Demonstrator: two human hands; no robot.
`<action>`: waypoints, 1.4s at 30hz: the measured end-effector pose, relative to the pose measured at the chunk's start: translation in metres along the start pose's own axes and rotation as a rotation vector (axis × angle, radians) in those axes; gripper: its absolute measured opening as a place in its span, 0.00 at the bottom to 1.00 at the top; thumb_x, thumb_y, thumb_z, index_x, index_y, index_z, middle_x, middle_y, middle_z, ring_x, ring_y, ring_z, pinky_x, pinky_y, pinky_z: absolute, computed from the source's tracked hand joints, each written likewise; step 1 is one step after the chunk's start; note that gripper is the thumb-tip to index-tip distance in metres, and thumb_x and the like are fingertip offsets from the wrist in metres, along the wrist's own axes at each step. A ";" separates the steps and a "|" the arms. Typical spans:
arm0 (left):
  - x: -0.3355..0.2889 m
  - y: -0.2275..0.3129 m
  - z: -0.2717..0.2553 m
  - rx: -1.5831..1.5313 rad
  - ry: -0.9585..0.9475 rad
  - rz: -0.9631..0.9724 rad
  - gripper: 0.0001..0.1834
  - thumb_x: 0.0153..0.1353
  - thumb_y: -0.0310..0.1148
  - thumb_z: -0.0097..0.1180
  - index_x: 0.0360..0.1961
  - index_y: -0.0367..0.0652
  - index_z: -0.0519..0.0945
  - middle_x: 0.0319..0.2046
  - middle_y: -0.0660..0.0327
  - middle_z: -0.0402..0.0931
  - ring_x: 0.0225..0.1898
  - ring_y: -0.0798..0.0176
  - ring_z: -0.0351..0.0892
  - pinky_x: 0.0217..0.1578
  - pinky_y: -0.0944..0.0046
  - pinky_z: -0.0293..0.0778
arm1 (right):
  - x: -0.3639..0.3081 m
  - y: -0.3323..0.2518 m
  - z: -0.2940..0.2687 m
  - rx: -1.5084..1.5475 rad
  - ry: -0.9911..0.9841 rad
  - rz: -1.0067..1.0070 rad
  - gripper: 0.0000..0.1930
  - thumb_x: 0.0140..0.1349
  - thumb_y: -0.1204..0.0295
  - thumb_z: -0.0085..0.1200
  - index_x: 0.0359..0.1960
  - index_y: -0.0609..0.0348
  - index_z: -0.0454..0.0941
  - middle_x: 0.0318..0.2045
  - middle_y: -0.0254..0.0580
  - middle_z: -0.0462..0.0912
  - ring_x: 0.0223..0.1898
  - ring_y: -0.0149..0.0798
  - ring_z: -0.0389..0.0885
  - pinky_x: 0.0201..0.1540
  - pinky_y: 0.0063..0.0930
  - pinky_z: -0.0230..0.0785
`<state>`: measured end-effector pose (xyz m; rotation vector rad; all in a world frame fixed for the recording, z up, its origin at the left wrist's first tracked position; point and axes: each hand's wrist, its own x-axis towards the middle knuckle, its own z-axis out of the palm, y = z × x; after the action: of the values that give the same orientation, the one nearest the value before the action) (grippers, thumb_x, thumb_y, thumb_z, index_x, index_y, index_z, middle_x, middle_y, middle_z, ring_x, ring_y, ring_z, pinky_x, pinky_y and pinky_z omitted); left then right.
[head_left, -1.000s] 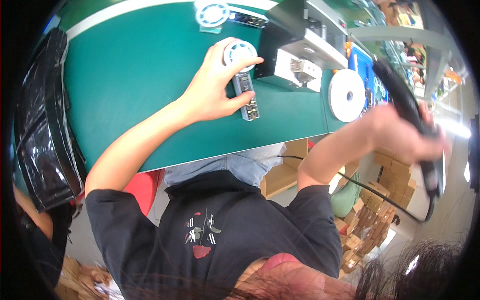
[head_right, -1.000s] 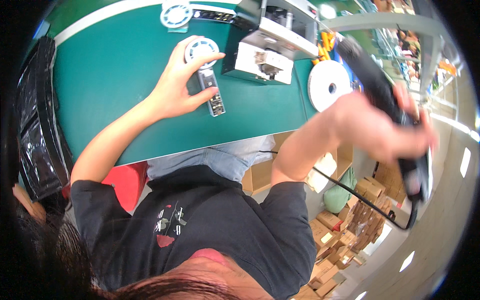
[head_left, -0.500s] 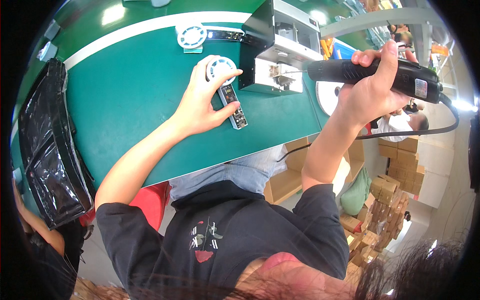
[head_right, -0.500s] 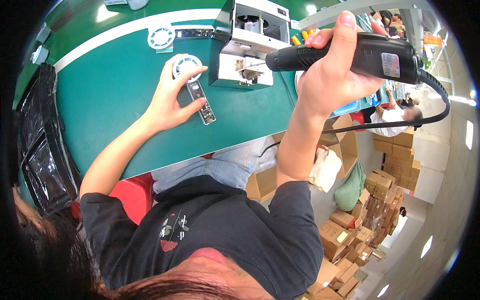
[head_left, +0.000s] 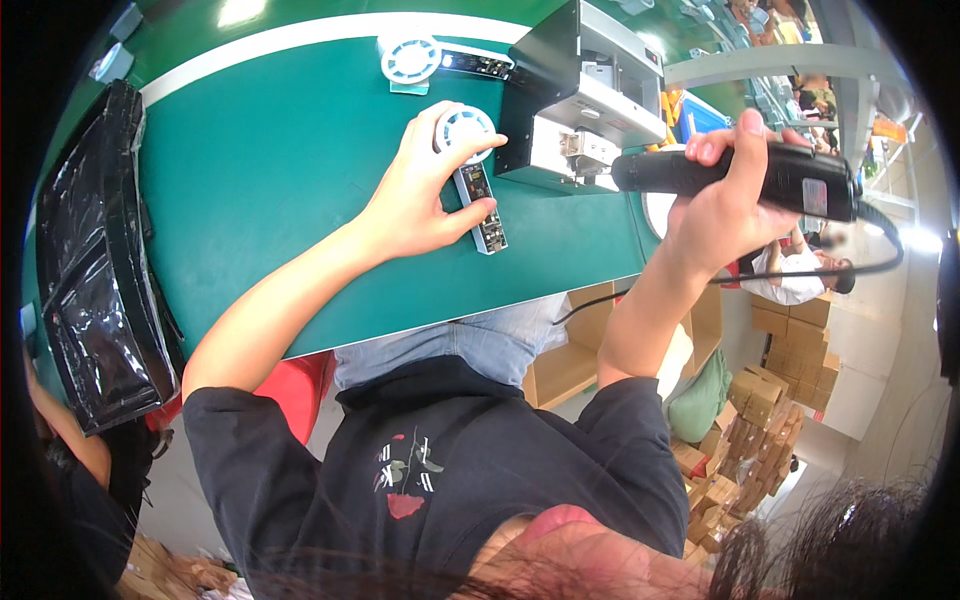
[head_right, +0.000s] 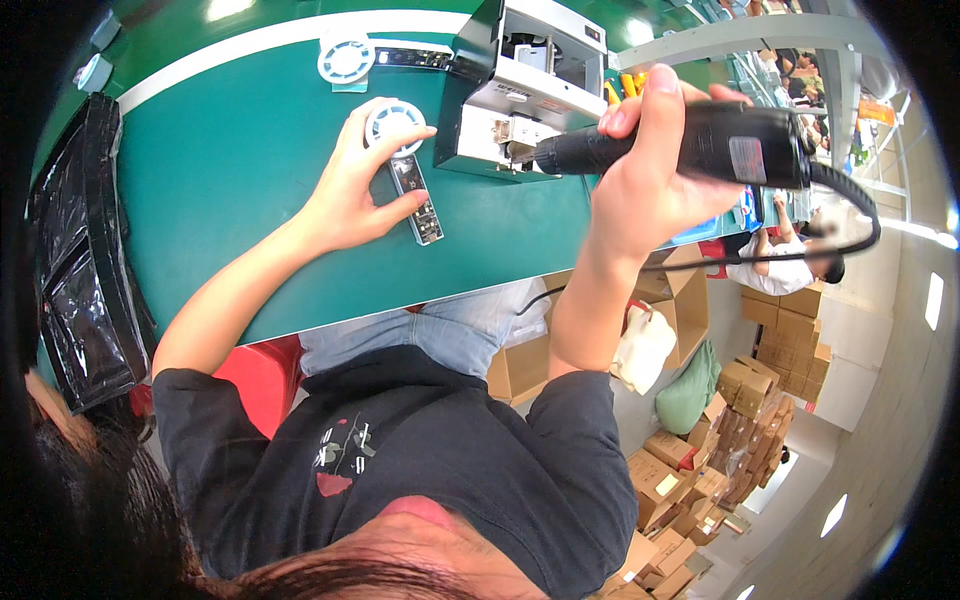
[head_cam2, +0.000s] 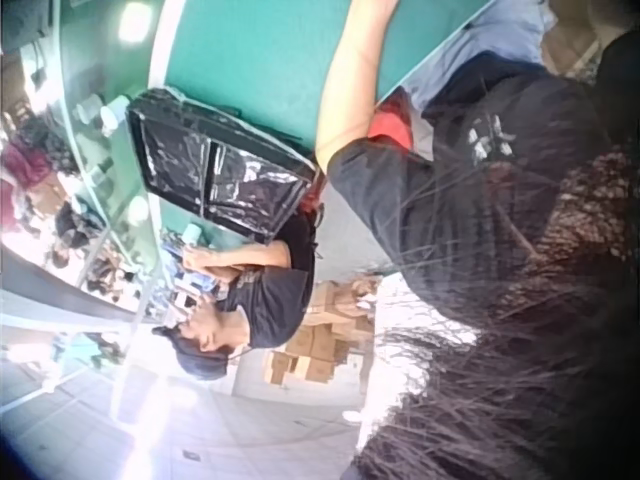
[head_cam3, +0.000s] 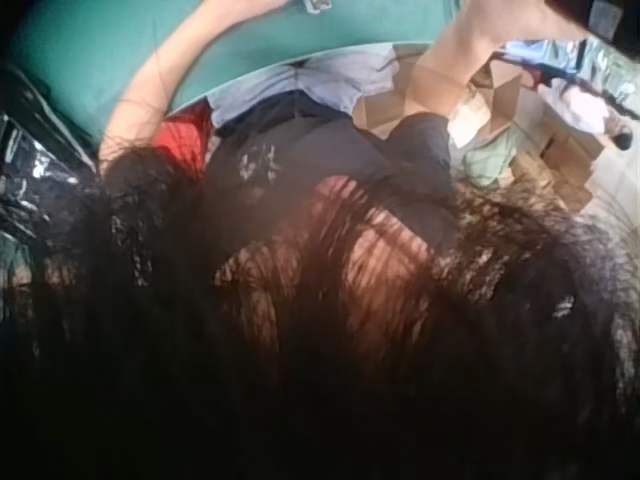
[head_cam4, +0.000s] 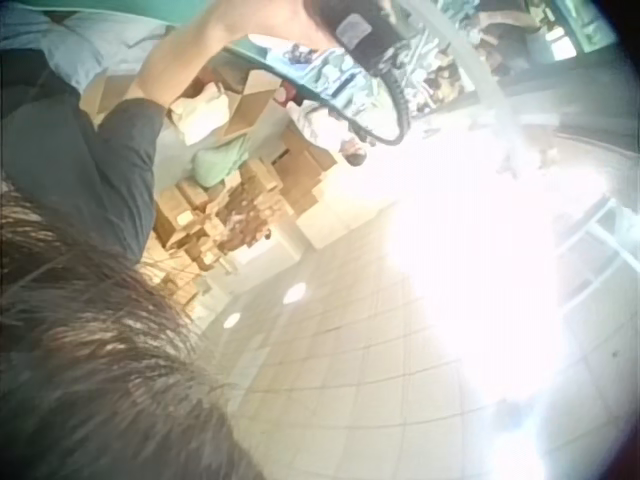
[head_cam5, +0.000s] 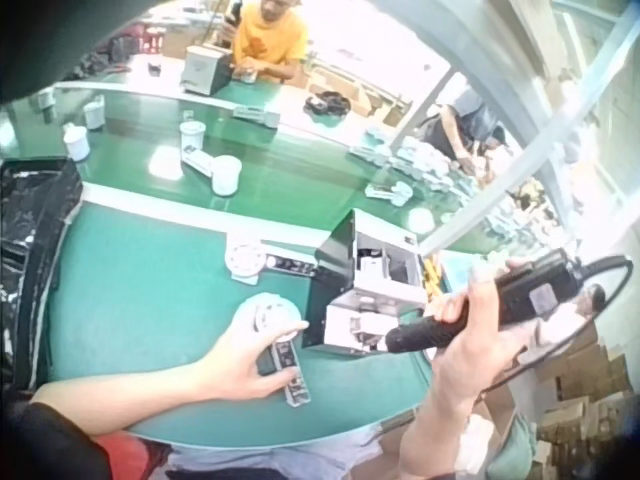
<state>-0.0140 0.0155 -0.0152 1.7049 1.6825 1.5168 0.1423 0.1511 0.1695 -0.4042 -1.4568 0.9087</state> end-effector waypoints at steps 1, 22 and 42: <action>0.000 -0.002 0.000 -0.001 0.003 0.004 0.39 0.54 0.31 0.78 0.69 0.54 0.80 0.69 0.39 0.63 0.73 0.33 0.63 0.73 0.42 0.65 | -0.004 -0.003 -0.002 -0.017 -0.001 0.009 0.20 0.69 0.84 0.62 0.56 0.66 0.65 0.26 0.46 0.83 0.18 0.31 0.76 0.24 0.32 0.76; -0.001 -0.003 0.003 -0.002 0.000 -0.015 0.38 0.56 0.34 0.76 0.70 0.56 0.80 0.71 0.39 0.61 0.76 0.33 0.60 0.75 0.41 0.63 | -0.084 -0.033 0.001 0.095 -0.065 0.205 0.27 0.68 0.83 0.60 0.64 0.51 0.63 0.35 0.47 0.79 0.20 0.36 0.78 0.28 0.37 0.80; 0.001 0.000 0.003 0.045 -0.006 -0.034 0.39 0.53 0.34 0.76 0.70 0.58 0.80 0.71 0.38 0.62 0.75 0.32 0.62 0.74 0.40 0.64 | -0.100 -0.016 -0.010 0.224 -0.134 0.111 0.30 0.65 0.85 0.59 0.64 0.51 0.59 0.34 0.45 0.77 0.19 0.35 0.75 0.24 0.34 0.77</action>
<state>-0.0117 0.0175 -0.0157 1.6930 1.7457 1.4683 0.1689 0.0704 0.1134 -0.2634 -1.4459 1.1939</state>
